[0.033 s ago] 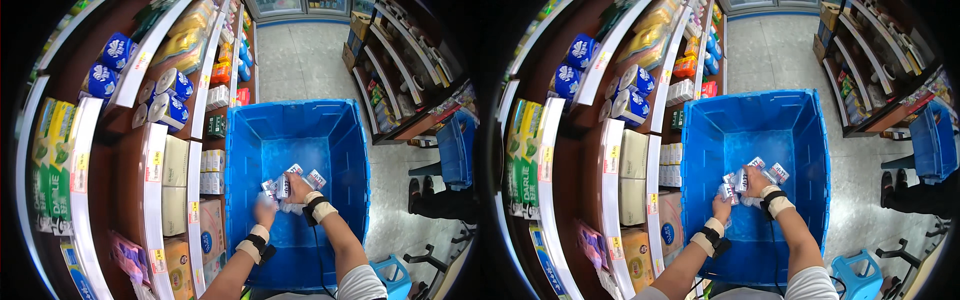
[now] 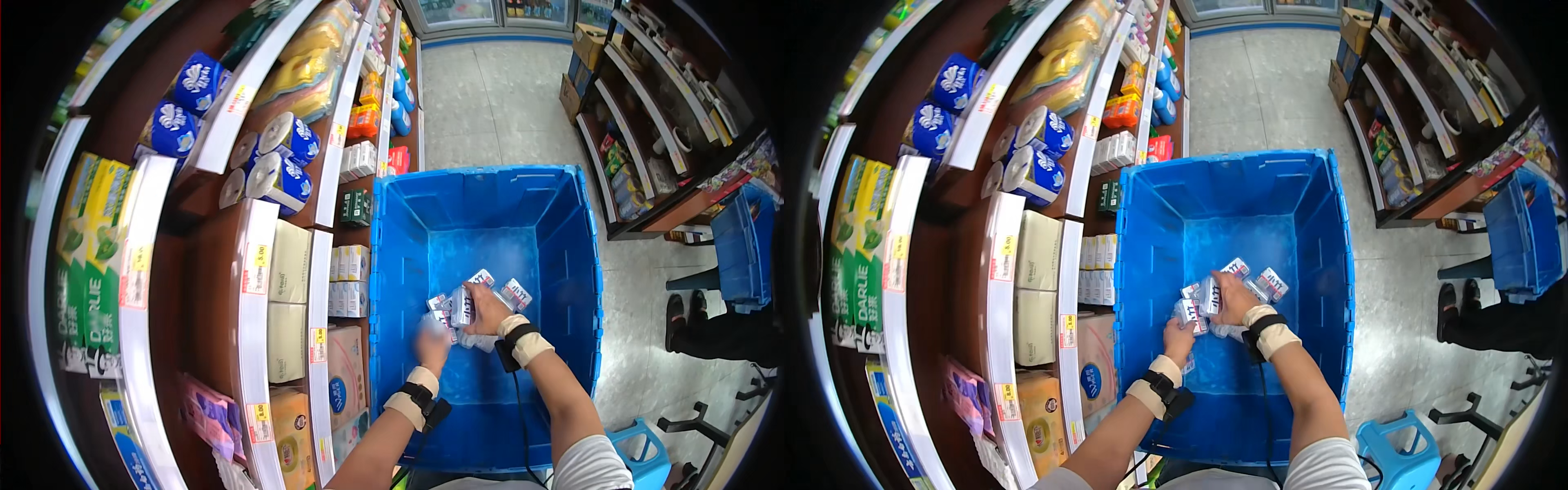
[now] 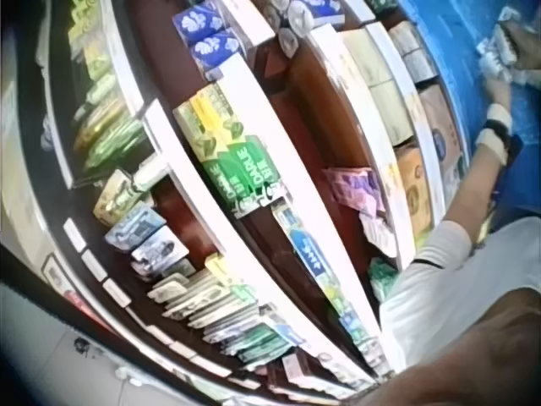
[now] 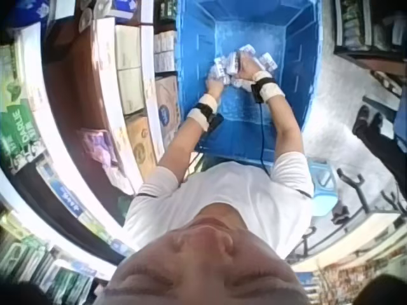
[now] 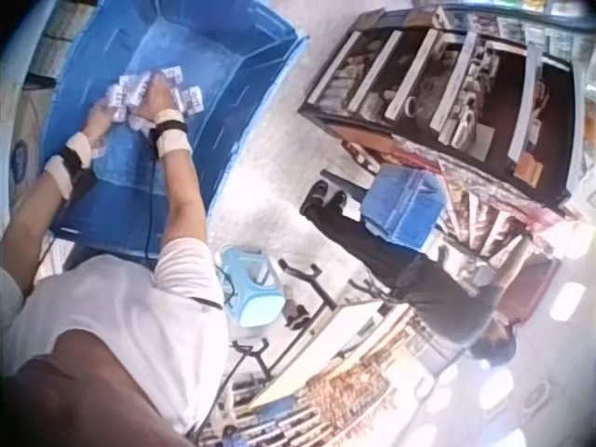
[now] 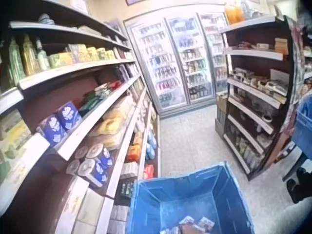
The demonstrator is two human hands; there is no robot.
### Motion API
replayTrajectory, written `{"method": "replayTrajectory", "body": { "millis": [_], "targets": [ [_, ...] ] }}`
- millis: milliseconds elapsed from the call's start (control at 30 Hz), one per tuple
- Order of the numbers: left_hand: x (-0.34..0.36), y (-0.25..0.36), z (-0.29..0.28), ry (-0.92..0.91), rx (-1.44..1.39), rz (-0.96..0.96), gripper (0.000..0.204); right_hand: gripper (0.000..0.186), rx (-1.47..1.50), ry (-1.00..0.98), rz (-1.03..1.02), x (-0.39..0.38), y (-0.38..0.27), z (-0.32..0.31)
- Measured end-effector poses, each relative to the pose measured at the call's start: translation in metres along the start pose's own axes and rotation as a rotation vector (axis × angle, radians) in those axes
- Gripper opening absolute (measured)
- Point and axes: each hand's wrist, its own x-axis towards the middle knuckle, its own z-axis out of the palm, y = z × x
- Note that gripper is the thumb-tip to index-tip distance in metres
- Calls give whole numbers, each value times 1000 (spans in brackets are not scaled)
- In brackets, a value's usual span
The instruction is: The person takes various packaged goods, including boxes of tissues, toothpaste, and other toiletries, from a blue plastic crate and places them onto the shelves of a retail store. The person handles items one by one, arranging them neatly on the shelf.
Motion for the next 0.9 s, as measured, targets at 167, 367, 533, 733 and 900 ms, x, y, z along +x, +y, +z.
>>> {"method": "replayTrajectory", "body": {
  "millis": [167, 367, 533, 733, 900],
  "targets": [
    [-66, 106, -40, -256, -370, 38, 37, 85, 13, 81, -185, -26, -50, -43],
    [-106, 137, -102, -254, -544, 204, 47, 84, -20, 80, -300, -40, -135, -78],
    [-123, 149, -147, -124, -192, 471, 60, 85, 15, 135, -421, -43, -186, -78],
    [-134, 160, -197, 60, -143, 604, 66, 89, 34, 248, -535, -38, -237, -70],
    [-165, 229, -257, 516, 127, 886, 68, 88, 80, 463, -566, -34, -252, -76]
  ]
}}
